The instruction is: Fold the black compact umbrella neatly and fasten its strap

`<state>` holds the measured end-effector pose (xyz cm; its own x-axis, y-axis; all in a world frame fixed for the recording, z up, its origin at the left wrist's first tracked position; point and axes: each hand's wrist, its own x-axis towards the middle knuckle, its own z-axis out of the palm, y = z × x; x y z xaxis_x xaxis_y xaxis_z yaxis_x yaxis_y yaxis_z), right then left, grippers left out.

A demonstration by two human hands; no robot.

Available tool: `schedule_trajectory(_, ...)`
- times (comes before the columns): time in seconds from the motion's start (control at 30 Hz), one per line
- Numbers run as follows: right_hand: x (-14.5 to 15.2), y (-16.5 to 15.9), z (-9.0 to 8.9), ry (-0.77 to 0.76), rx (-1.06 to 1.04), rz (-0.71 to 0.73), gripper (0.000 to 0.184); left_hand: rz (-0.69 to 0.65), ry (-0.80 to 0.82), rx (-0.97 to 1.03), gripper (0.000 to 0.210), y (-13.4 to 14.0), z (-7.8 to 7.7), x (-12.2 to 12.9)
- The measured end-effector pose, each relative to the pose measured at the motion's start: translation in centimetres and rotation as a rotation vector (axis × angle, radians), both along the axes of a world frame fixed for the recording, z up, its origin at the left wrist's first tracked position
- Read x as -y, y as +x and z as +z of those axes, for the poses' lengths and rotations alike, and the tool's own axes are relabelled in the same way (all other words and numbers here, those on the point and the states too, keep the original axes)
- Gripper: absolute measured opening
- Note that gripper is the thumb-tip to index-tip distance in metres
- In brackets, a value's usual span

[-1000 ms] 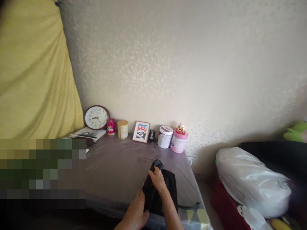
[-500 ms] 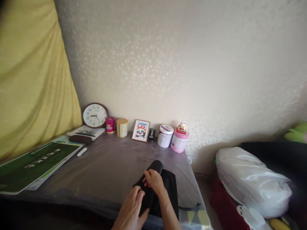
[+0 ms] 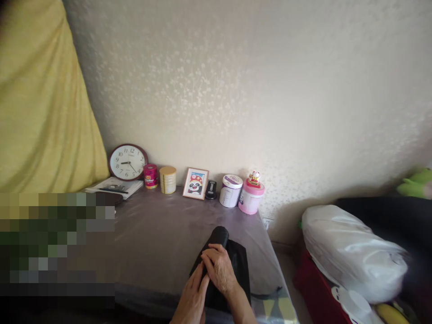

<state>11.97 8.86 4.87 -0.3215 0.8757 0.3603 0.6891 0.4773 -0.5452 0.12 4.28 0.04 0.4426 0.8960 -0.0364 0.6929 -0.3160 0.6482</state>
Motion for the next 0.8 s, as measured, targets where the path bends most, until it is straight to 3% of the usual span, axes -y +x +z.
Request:
schedule_trajectory(0.13,-2.5,1.1,-1.2,0.006,0.095,-0.033,0.029,0.036,-0.037,-0.019,0.089,0.4,-0.5,-0.3)
schedule_trajectory(0.37,-7.7,1.7,-1.7,-0.066,0.189,-0.172,0.032,0.065,-0.16,-0.138,0.09,0.7,2.0,-0.6)
schedule_trajectory(0.5,-9.2,2.2,-1.9,-0.069,0.159,-0.306,0.029,0.059,-0.197,-0.15,0.098,0.6,2.6,-0.5)
schedule_trajectory(0.63,-8.6,4.4,-1.9,-0.07,0.104,-0.533,0.033,0.055,-0.147,-0.106,0.096,0.3,2.1,0.0)
schedule_trajectory(0.8,-4.3,9.0,-1.9,-0.105,0.056,-0.782,0.04,0.024,-0.012,-0.008,0.096,-0.2,0.8,0.8)
